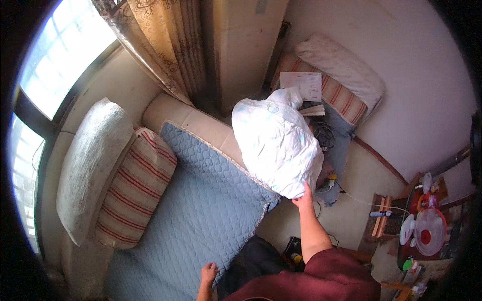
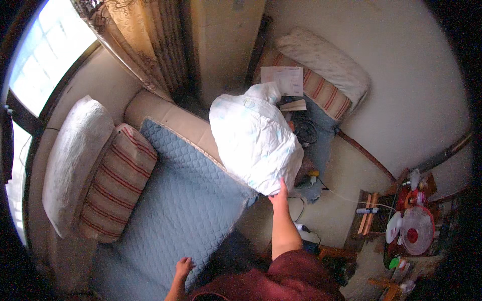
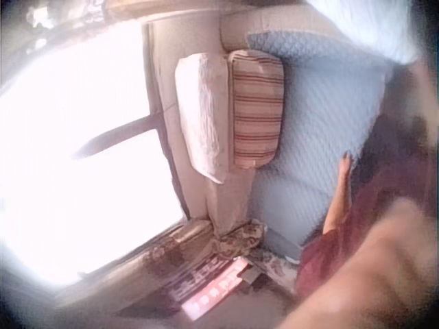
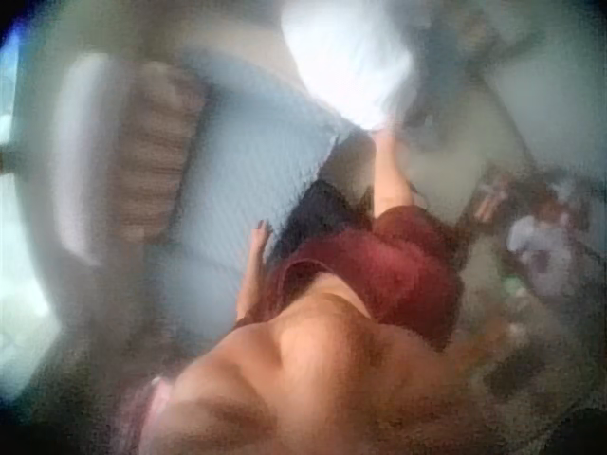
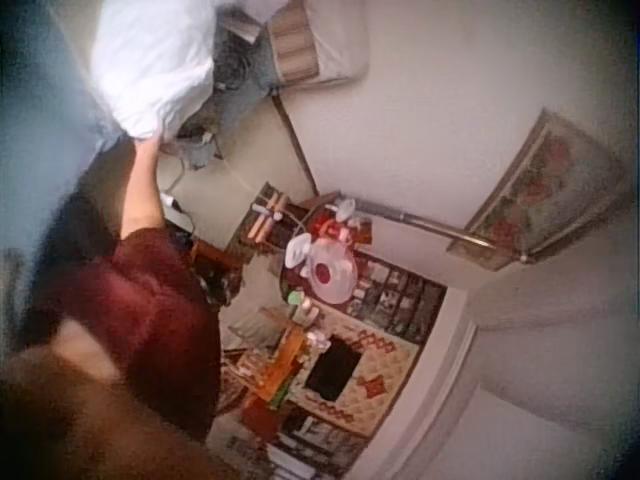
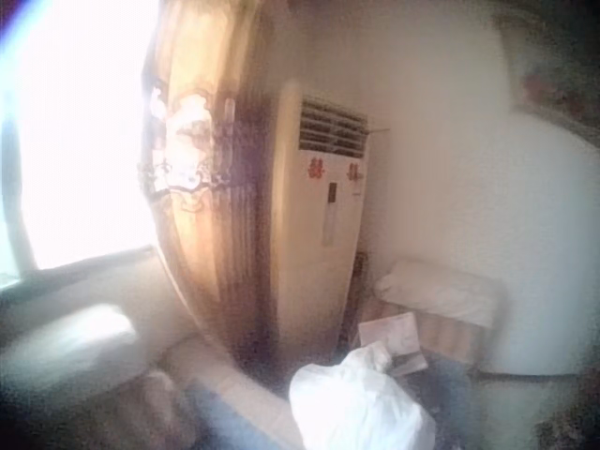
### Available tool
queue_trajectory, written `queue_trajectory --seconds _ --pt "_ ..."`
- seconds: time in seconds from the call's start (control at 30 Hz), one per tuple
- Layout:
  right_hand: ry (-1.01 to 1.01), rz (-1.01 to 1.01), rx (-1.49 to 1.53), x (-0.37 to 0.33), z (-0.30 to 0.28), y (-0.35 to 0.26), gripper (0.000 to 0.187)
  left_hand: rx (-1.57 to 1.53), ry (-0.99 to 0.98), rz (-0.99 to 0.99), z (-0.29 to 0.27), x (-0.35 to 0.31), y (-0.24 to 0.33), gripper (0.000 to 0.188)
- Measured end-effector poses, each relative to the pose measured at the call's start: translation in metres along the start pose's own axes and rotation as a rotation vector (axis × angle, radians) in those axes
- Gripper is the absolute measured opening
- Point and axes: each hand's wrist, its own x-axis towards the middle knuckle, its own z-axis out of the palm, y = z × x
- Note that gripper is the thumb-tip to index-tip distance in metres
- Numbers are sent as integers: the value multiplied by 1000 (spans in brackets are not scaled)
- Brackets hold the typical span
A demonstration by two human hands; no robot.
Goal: The person arranges pillows, folds a white blanket, and then spreads a large white patterned throw over the pillows and back of the sofa.
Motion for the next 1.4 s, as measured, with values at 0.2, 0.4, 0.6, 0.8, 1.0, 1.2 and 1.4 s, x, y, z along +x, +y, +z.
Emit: queue_trajectory --seconds 0.2,0.4,0.6,0.8,1.0,1.2,1.4 --pt "-301 -154 4 -6 68 -36 52 -130 -130 202 73 9 98 30" --pt "-759 -234 -230 -166 217 -62 33 -418 -168 291 64 -1 169 32" --pt "-1811 -1006 -1251 -333 171 92 43 -976 -233 339 1 -21 152 42" --pt "-2180 -428 -1587 -363 50 226 66 -1360 62 -89 -25 9 -126 40" --pt "-1579 -21 -2120 -270 20 242 47 -962 453 -646 -34 -82 -233 26" --pt "-1602 -131 -2331 -199 41 281 43 -1108 436 -458 -53 -75 -214 25" --pt "-1499 -1057 -2090 -127 87 355 63 -1070 560 -297 -75 -39 -186 30"
